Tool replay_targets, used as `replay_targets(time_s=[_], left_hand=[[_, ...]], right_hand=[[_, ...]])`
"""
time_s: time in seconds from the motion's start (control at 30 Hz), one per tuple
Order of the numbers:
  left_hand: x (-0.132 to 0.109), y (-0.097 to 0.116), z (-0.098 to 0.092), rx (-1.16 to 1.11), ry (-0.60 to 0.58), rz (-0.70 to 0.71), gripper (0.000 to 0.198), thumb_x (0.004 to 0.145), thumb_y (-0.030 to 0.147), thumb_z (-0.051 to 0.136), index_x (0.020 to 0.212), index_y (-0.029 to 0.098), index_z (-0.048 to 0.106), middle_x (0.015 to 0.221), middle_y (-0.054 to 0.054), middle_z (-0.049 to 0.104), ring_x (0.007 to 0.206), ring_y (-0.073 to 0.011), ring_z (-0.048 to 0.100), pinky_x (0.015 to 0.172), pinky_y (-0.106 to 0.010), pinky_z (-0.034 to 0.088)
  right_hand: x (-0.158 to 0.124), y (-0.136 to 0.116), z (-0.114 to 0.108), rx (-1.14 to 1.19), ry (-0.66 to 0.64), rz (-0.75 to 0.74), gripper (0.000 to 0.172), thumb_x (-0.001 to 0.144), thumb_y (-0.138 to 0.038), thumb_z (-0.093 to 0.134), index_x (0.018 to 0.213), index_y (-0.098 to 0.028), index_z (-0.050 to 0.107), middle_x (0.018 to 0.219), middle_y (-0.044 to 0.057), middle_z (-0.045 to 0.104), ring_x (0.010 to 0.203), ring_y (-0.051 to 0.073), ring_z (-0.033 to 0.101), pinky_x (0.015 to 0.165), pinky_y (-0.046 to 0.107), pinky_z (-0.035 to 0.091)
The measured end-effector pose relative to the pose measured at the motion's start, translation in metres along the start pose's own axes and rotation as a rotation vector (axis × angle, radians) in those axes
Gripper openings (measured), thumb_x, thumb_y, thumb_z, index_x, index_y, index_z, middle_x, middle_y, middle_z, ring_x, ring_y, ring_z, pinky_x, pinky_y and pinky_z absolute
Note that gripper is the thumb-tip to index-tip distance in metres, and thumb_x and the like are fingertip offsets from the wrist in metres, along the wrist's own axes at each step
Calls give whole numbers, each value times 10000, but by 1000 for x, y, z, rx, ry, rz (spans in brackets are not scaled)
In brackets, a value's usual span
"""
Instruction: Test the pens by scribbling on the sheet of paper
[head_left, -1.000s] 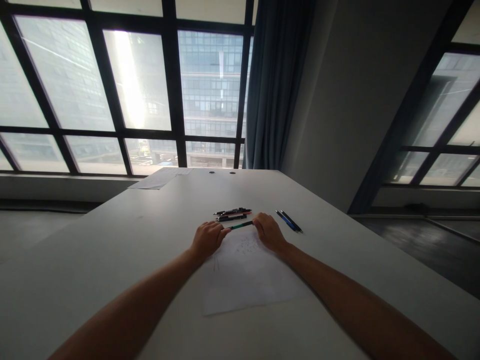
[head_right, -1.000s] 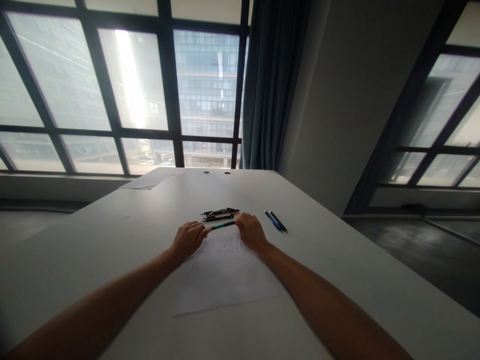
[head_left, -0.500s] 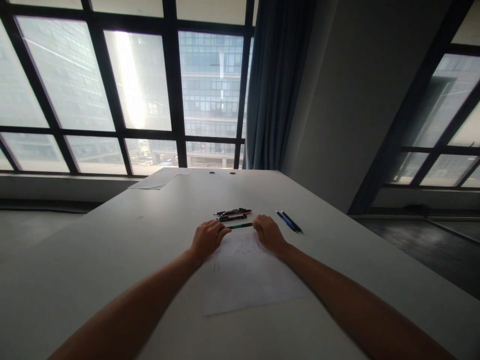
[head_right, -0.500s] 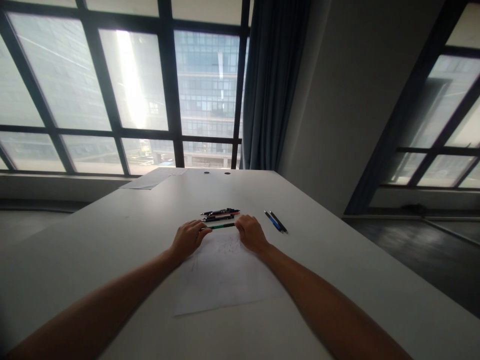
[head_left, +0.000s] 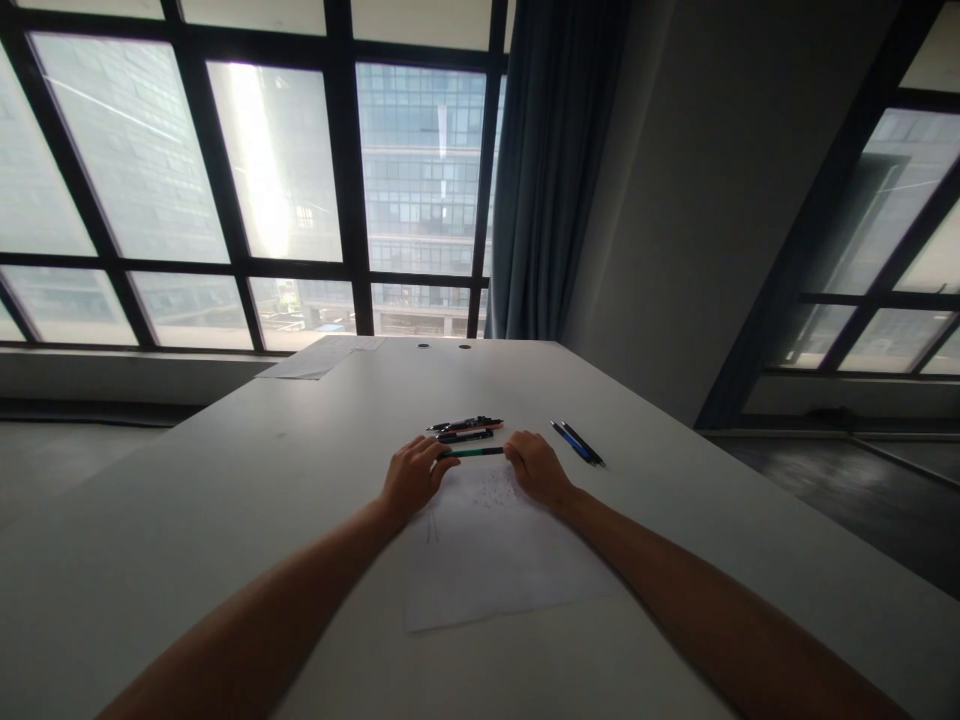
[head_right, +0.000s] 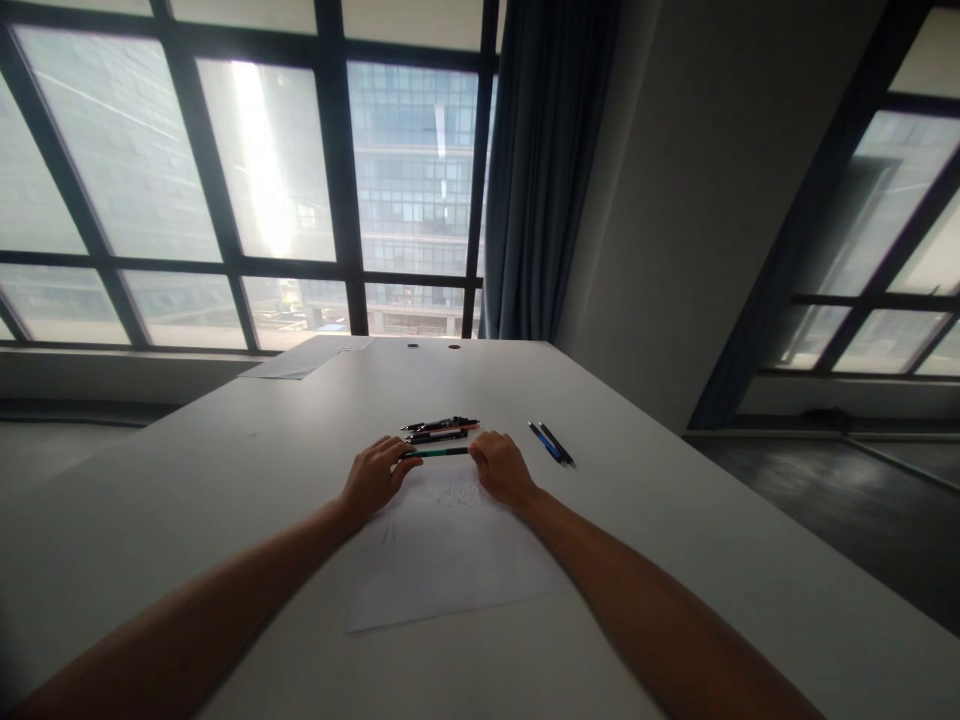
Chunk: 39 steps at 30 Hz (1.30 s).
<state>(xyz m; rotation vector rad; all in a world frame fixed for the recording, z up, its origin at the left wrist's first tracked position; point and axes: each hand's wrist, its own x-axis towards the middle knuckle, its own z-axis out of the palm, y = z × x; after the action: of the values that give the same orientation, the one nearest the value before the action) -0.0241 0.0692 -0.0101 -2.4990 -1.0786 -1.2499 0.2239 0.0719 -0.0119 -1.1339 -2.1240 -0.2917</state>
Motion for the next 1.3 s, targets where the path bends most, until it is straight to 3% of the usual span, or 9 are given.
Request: replay_targets(time_s=[0.3,0.5,0.63,0.8,0.97,1.13,1.23,1.3], left_hand=[[2,2,-5,-13,36,92,302,932,435,474,893,196,654,815,-58,663,785,-173,583,711,-295,481],[1,1,-2,26,12,18,311,934,443,464,880,193,640,832,-59,670,782,-177,588,696,-297,472],[-1,-1,1,117,-32,-16,379,951,449,415,756,182,600,729,-49,645,689,-168,572,638,-285,431],[-1,0,1,140,-42,15,438,954,468,393,685,173,571,652,-41,611,624,-160,552,620,-285,405],[0,-1,0,69,8,45,323,929,455,472,857,196,652,797,-47,665,755,-171,587,693,-293,435],[1,0,-1,179,12,49,240,903,396,539,988,209,663,933,-64,684,868,-206,590,777,-358,437],[3,10,-5,302,-4,198,254,920,320,510,1126,213,614,1081,-82,660,1017,-242,560,930,-455,378],[4,18,-6,322,-26,288,290,941,305,469,1195,207,568,1125,-80,645,1050,-238,549,975,-461,356]], right_hand=[[-1,-4,3,12,-90,34,289,974,-242,330,754,-186,509,766,49,591,725,178,504,724,318,346],[-1,-4,3,30,11,19,335,999,-329,277,796,-193,506,779,46,582,726,173,515,720,316,353],[0,-6,0,46,90,-16,389,1010,-361,220,780,-201,489,766,49,573,714,176,505,717,323,354],[-1,-5,1,52,64,2,405,1013,-367,209,768,-202,486,759,48,576,710,176,509,709,320,350],[-2,-3,2,61,-7,25,390,1007,-395,247,809,-192,514,798,52,590,734,177,528,721,315,358],[0,-6,-2,67,57,3,373,993,-424,290,844,-185,536,823,58,591,739,180,529,722,314,363],[3,-17,-4,72,95,-50,406,994,-428,285,790,-181,535,759,55,590,703,176,510,703,314,353],[4,-28,-5,105,122,-66,438,999,-425,272,747,-179,534,714,50,586,677,169,504,692,313,348]])
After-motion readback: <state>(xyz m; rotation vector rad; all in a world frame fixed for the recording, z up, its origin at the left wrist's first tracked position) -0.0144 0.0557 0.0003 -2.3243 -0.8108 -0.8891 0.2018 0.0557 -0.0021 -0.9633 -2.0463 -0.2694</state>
